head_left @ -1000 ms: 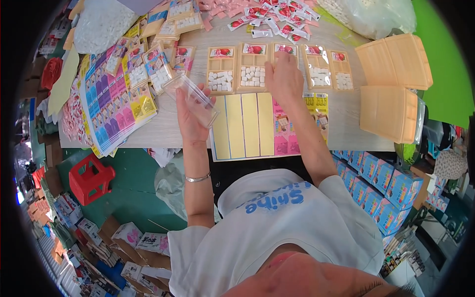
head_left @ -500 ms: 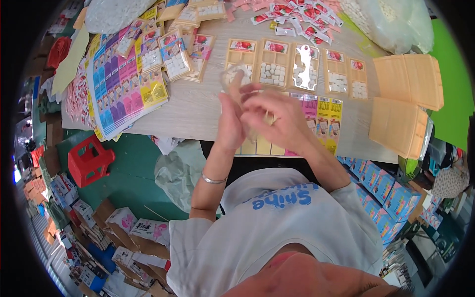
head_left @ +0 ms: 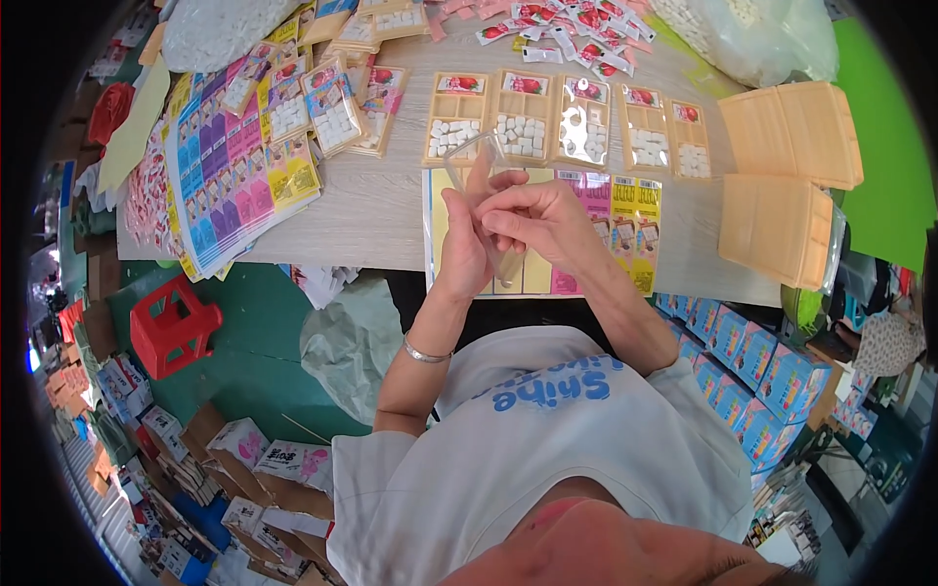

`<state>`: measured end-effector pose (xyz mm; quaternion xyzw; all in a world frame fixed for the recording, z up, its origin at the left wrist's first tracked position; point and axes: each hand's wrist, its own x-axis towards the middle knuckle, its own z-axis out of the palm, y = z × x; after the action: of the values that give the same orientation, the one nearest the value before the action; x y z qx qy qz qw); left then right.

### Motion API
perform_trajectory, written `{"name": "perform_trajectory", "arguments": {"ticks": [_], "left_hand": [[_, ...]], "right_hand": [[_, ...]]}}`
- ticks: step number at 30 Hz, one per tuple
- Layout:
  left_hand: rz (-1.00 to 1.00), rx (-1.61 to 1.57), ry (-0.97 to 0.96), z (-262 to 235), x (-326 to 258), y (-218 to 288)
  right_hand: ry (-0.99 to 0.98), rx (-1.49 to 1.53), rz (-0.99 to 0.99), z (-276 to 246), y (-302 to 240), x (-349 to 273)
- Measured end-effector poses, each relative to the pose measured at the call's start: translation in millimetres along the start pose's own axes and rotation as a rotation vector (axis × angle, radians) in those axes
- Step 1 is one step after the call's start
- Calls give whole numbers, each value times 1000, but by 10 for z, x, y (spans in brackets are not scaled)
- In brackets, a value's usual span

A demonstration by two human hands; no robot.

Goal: Packaging small white cubes into plastic trays and sealing them with colorful labels.

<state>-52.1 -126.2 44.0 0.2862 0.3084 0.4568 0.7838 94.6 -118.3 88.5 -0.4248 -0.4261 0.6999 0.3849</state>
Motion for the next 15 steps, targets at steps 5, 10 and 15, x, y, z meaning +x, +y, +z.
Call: {"name": "perform_trajectory", "arguments": {"ticks": [5, 10, 15], "left_hand": [[-23, 43, 9, 75, -11, -1], [181, 285, 137, -17, -8, -73], [331, 43, 502, -460, 123, 332]], "right_hand": [[19, 7, 10, -26, 40, -8], [173, -559, -163, 166, -9, -44], [295, 38, -100, -42, 29, 495]]}}
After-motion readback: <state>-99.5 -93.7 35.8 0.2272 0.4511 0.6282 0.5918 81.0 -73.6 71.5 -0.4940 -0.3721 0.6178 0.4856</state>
